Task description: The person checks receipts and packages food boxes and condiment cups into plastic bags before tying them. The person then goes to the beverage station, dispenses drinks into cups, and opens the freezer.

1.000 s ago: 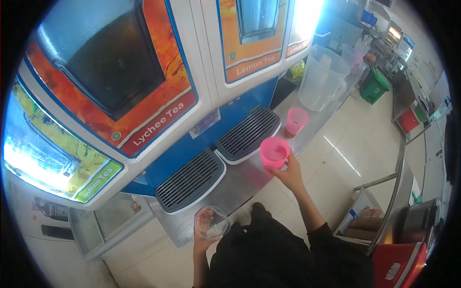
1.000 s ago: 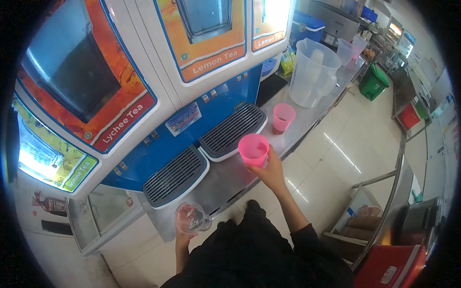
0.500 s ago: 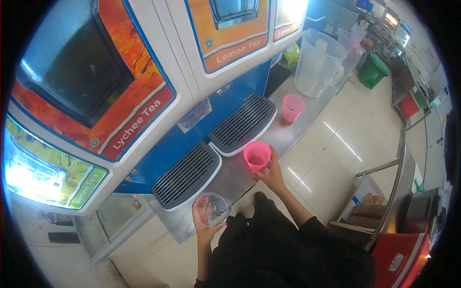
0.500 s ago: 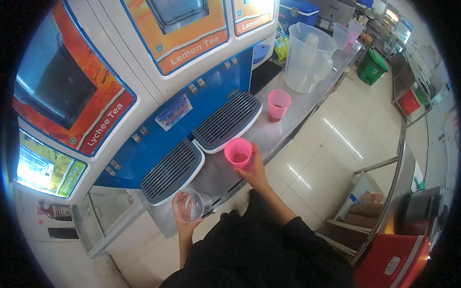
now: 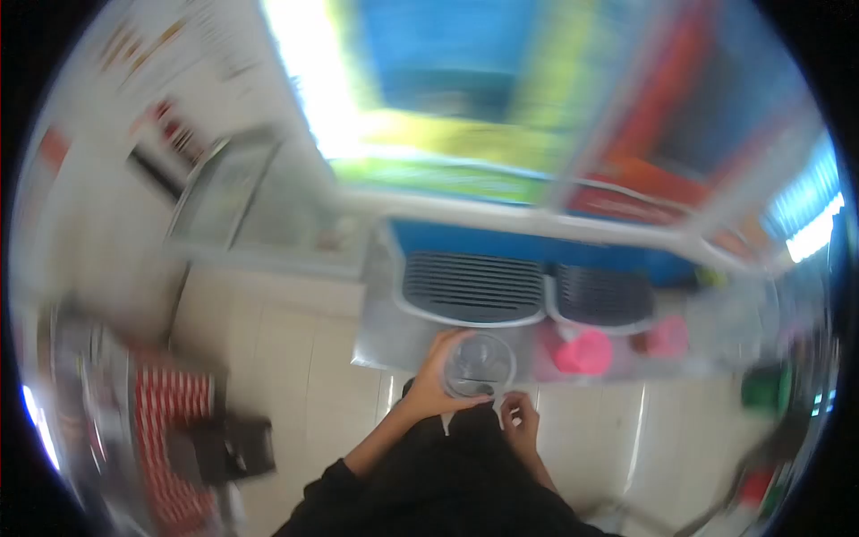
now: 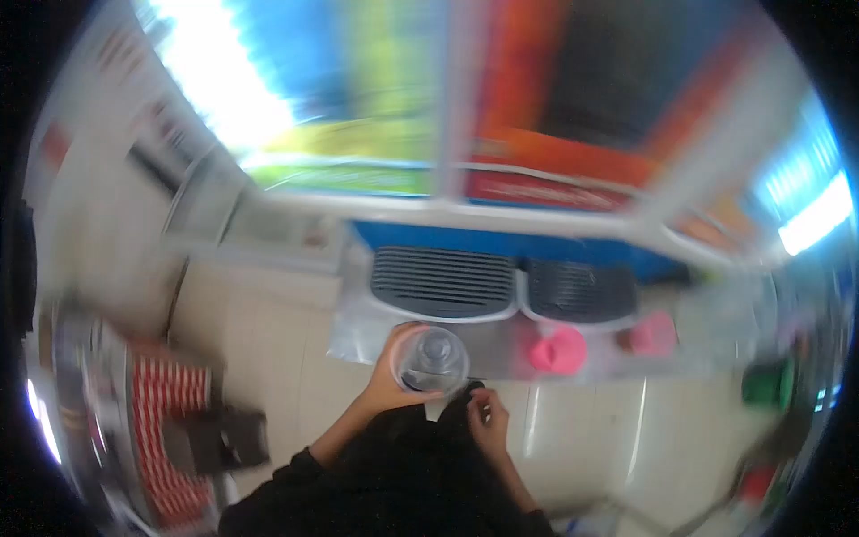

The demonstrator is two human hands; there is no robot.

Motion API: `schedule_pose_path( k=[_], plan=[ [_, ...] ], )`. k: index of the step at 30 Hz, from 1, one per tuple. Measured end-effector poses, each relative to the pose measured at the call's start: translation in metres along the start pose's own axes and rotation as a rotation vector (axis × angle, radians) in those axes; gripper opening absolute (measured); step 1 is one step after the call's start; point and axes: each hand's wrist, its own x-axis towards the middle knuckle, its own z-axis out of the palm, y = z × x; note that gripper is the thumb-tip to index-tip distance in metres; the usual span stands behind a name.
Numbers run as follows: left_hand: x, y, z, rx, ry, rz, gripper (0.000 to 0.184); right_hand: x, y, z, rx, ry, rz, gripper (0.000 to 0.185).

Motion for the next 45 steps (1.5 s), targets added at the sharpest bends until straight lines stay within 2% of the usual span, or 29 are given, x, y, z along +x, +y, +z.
schedule_pose_path(
  k=[2,4,5,7,8,10,11,13,14,15,16,17,19,23,24,27,29,31,33,35,37,39,40,42,45],
  plan=[
    [-0.024,0.001,-0.023,0.050,0.168,-0.034,0.085,0.008,-0.015,0.020,0.020,-0.282,-0.030,0.015],
    [-0.052,0.002,-0.056,0.144,0.253,-0.042,0.082,0.017,-0.035,0.053,-0.054,-0.562,-0.201,0.014],
    [-0.071,-0.001,-0.076,0.164,0.294,-0.051,0.082,0.020,-0.051,0.075,-0.052,-0.605,-0.220,0.014],
    [-0.116,-0.008,-0.116,0.217,0.443,-0.165,0.087,0.023,-0.088,0.126,-0.042,-0.792,-0.068,0.015],
    [-0.138,-0.012,-0.138,0.237,0.467,-0.169,0.087,0.024,-0.094,0.159,-0.035,-0.819,-0.083,0.015],
    [-0.185,-0.022,-0.186,0.207,0.652,-0.249,0.081,0.018,-0.101,0.234,0.057,-0.759,-0.269,0.014],
    [-0.208,-0.026,-0.212,0.226,0.657,-0.250,0.081,0.014,-0.108,0.272,0.074,-0.768,-0.275,0.014],
    [-0.249,-0.029,-0.255,0.365,0.836,-0.310,0.082,0.005,-0.127,0.333,0.121,-0.774,-0.265,0.013],
    [-0.268,-0.028,-0.275,0.359,0.826,-0.327,0.082,0.001,-0.141,0.359,0.083,-0.824,-0.241,0.013],
    [-0.283,-0.027,-0.295,0.377,0.934,-0.352,0.084,0.000,-0.156,0.380,0.082,-0.820,-0.221,0.013],
    [-0.295,-0.028,-0.315,0.398,1.039,-0.372,0.086,0.000,-0.172,0.399,0.047,-0.885,-0.290,0.013],
    [-0.305,-0.033,-0.331,0.396,1.024,-0.377,0.086,0.001,-0.182,0.417,0.011,-0.947,-0.364,0.014],
    [-0.320,-0.053,-0.367,0.301,1.166,-0.383,0.091,0.011,-0.187,0.457,-0.022,-0.941,-0.394,0.014],
    [-0.314,-0.095,-0.433,0.228,1.218,-0.412,0.094,0.051,-0.191,0.530,-0.127,-0.921,-0.414,0.013],
    [-0.308,-0.105,-0.452,0.237,1.227,-0.413,0.095,0.066,-0.198,0.550,-0.120,-0.894,-0.485,0.013],
    [-0.291,-0.134,-0.518,0.285,1.237,-0.436,0.096,0.122,-0.217,0.631,-0.173,-0.858,-0.528,0.013],
    [-0.274,-0.154,-0.567,0.334,1.249,-0.445,0.097,0.168,-0.232,0.704,-0.128,-0.840,-0.584,0.010],
    [-0.260,-0.166,-0.617,0.329,1.301,-0.472,0.096,0.220,-0.241,0.789,-0.079,-0.709,-0.627,0.012],
    [-0.233,-0.157,-0.666,0.300,1.362,-0.546,0.096,0.270,-0.254,0.872,-0.174,-0.663,-0.678,0.015],
    [-0.217,-0.159,-0.709,0.364,1.430,-0.534,0.096,0.314,-0.268,0.954,-0.256,-0.593,-0.737,0.022],
    [-0.205,-0.159,-0.742,0.356,1.463,-0.554,0.096,0.348,-0.283,1.027,-0.347,-0.432,-0.781,0.033],
    [-0.199,-0.168,-0.770,0.304,1.528,-0.524,0.096,0.372,-0.301,1.085,-0.427,-0.365,-0.669,0.045],
    [-0.194,-0.173,-0.782,0.303,1.531,-0.566,0.096,0.382,-0.309,1.108,-0.433,-0.360,-0.661,0.045],
    [-0.189,-0.192,-0.802,0.286,1.495,-0.570,0.095,0.393,-0.318,1.141,-0.483,-0.196,-0.518,0.051],
    [-0.171,-0.214,-0.839,0.229,1.379,-0.584,0.093,0.401,-0.314,1.162,-0.547,-0.118,-0.457,0.057]
  ],
)
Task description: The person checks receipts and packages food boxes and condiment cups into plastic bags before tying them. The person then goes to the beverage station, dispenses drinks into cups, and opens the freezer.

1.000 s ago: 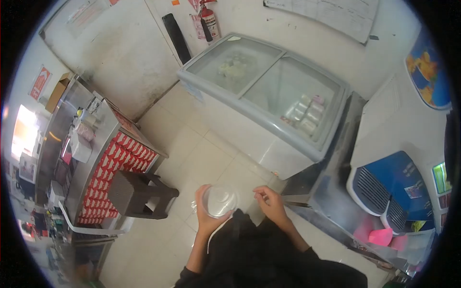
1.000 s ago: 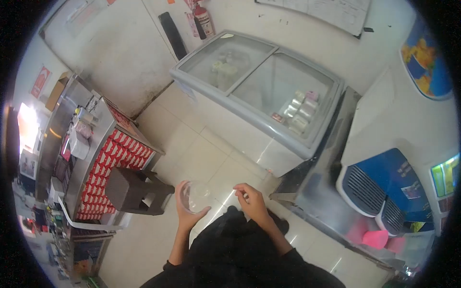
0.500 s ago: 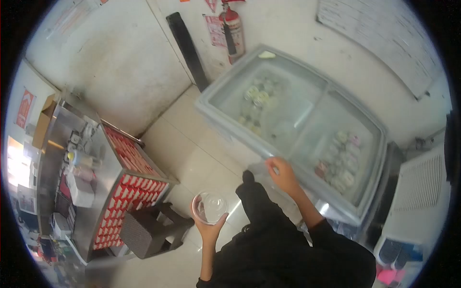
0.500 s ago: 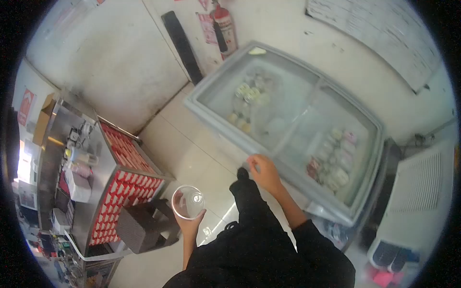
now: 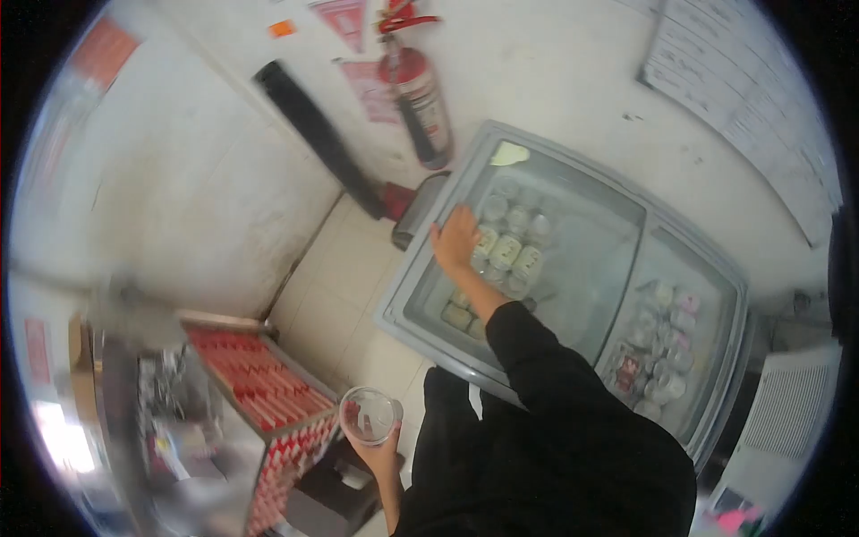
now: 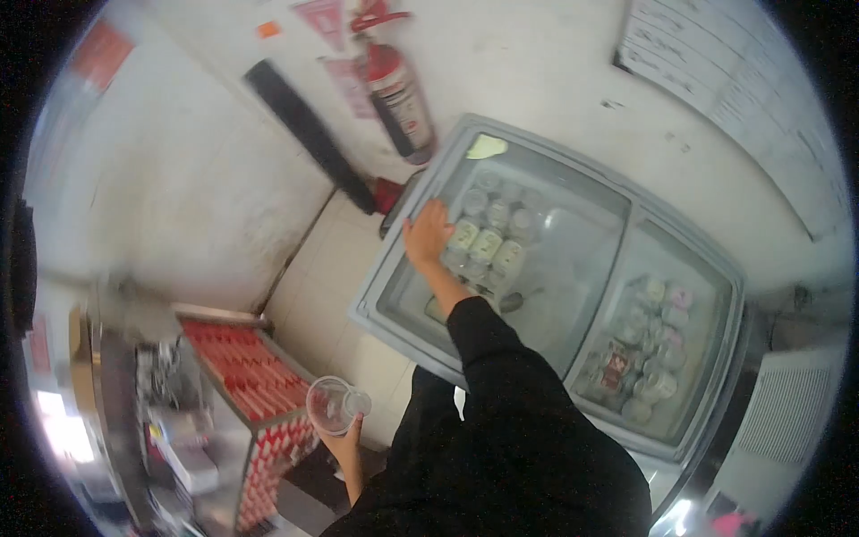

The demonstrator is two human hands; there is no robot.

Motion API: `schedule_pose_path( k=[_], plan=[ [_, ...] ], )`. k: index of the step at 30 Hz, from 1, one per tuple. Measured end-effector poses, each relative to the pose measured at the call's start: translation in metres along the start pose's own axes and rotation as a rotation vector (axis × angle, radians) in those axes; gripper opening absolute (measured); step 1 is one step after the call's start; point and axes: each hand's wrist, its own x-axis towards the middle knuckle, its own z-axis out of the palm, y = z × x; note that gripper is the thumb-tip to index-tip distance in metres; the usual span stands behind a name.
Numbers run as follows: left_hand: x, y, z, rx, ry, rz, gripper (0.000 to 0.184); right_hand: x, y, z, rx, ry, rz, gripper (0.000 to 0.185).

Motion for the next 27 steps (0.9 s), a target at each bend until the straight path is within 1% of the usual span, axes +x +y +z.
schedule_pose_path(
  k=[2,6,7,8,9,10,11,12,13,15,16,18,19,21,22,24,26,27],
  plan=[
    [0.035,0.000,0.018,-0.016,-0.141,-0.011,0.093,0.000,0.004,0.011,-0.151,0.067,-0.026,0.060],
    [0.107,0.002,0.046,-0.038,-0.401,0.036,0.092,0.000,0.004,-0.004,-0.057,0.042,-0.019,0.060],
    [0.125,0.000,0.051,-0.025,-0.445,0.100,0.092,-0.001,0.003,-0.004,-0.075,0.072,0.033,0.060],
    [0.140,-0.001,0.057,-0.019,-0.482,0.159,0.091,-0.001,0.004,-0.005,-0.033,0.036,0.008,0.060],
    [0.152,-0.001,0.061,-0.020,-0.528,0.158,0.091,-0.004,0.007,-0.006,0.011,-0.008,-0.026,0.061],
    [0.165,0.000,0.067,0.012,-0.557,0.208,0.092,-0.006,0.011,-0.008,-0.005,0.009,0.003,0.061],
    [0.177,0.002,0.072,0.045,-0.580,0.260,0.092,-0.008,0.015,-0.009,0.035,0.015,-0.045,0.060],
    [0.186,0.003,0.077,0.043,-0.606,0.265,0.092,-0.010,0.016,-0.010,0.077,0.021,-0.100,0.060],
    [0.194,0.004,0.082,0.021,-0.629,0.264,0.093,-0.011,0.013,-0.009,0.070,0.034,-0.087,0.060],
    [0.206,0.007,0.091,-0.012,-0.669,0.268,0.094,-0.010,0.002,-0.008,0.082,0.089,0.026,0.056],
    [0.209,0.008,0.096,-0.024,-0.687,0.286,0.094,-0.008,-0.004,-0.005,0.068,0.105,0.037,0.056],
    [0.214,0.012,0.108,-0.047,-0.754,0.303,0.094,-0.001,-0.013,0.000,0.069,0.095,0.192,0.051],
    [0.212,0.015,0.111,-0.082,-0.741,0.307,0.094,0.000,-0.011,-0.001,0.046,0.112,0.226,0.051],
    [0.209,0.019,0.114,-0.100,-0.718,0.292,0.094,-0.001,-0.009,-0.005,0.024,0.146,0.157,0.042],
    [0.205,0.020,0.116,-0.101,-0.733,0.286,0.094,-0.003,-0.005,-0.008,0.016,0.148,0.170,0.042],
    [0.206,0.024,0.118,-0.085,-0.748,0.287,0.094,0.003,-0.006,-0.012,-0.102,0.084,0.153,0.038],
    [0.209,0.022,0.116,-0.084,-0.755,0.297,0.094,-0.009,0.008,-0.028,-0.096,0.150,0.181,0.034],
    [0.211,0.020,0.118,-0.098,-0.771,0.298,0.094,-0.013,0.016,-0.037,-0.118,0.143,0.197,0.036]
  ],
)
